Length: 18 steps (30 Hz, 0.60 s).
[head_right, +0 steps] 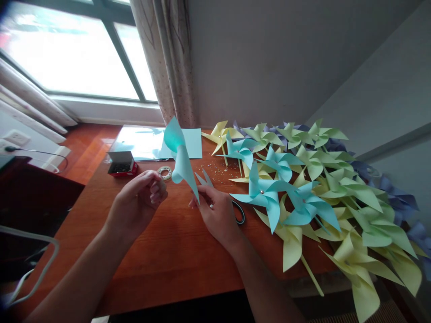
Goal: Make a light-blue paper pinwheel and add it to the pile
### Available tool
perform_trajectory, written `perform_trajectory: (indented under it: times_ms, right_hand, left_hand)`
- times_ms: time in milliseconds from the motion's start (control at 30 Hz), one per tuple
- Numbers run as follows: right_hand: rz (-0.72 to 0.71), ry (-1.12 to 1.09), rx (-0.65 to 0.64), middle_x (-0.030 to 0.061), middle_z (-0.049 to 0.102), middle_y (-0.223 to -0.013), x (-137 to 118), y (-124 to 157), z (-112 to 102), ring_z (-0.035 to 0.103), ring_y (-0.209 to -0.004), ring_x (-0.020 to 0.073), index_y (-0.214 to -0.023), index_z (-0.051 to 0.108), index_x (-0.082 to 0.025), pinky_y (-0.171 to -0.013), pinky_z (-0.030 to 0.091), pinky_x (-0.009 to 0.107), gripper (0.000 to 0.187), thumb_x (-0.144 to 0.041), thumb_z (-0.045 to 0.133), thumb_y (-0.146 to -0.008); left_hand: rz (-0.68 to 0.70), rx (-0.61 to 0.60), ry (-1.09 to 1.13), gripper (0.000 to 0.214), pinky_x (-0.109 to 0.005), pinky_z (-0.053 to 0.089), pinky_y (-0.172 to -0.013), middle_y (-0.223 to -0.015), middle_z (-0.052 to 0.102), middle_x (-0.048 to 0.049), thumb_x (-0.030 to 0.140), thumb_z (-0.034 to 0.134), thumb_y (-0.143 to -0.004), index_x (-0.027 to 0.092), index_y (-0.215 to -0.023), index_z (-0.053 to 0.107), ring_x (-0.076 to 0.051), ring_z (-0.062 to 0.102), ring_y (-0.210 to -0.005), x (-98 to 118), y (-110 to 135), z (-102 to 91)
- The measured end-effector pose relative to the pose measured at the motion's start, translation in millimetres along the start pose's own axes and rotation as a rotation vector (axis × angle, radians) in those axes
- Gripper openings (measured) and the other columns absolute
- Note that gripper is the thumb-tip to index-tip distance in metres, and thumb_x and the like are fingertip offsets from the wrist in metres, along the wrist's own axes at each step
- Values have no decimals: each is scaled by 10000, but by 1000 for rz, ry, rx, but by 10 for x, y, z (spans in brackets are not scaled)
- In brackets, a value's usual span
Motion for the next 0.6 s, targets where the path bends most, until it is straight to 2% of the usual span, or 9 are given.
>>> perform_trajectory:
  times_ms: [233, 367, 500, 600]
  right_hand:
    - [37, -104, -7, 38, 759, -807, -9, 14, 34, 697, -752, 183, -902, 735, -210, -685, 533, 272, 171, -348, 641, -936]
    - [-23, -38, 59, 33, 740, -827, -127, 14, -28, 646, -743, 178, -845, 759, -208, -673, 503, 270, 188, -365, 671, -900]
    - [-102, -1, 98, 25, 675, -718, -229, 28, -62, 606, -686, 176, -721, 729, -204, -638, 483, 271, 260, -373, 644, -899]
    - [-132, 12, 157, 31, 673, -713, -249, 49, -82, 612, -661, 182, -721, 741, -213, -646, 505, 285, 305, -433, 629, -900]
  left_hand:
    - [-34, 33, -29, 152, -175, 325, -484, -606, 459, 23, 248, 702, -815, 127, -729, 669, -65, 386, -526, -22, 13, -47]
    - [-80, 31, -82, 192, -179, 298, -478, -605, 456, 29, 291, 716, -813, 133, -722, 654, -63, 384, -520, -81, 30, -45]
    - [-121, 10, -111, 233, -179, 284, -488, -599, 438, 41, 349, 724, -811, 138, -743, 652, -60, 375, -520, -164, 32, -48]
    - [-144, 29, -131, 253, -182, 283, -502, -589, 438, 44, 370, 740, -785, 142, -737, 642, -62, 371, -521, -217, 19, -81]
Point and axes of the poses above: each hand's wrist, its own y-axis away from the middle knuckle, its own z-axis out of the palm, x = y × z, the point moved 8 cm from there along -y, towards the middle knuckle
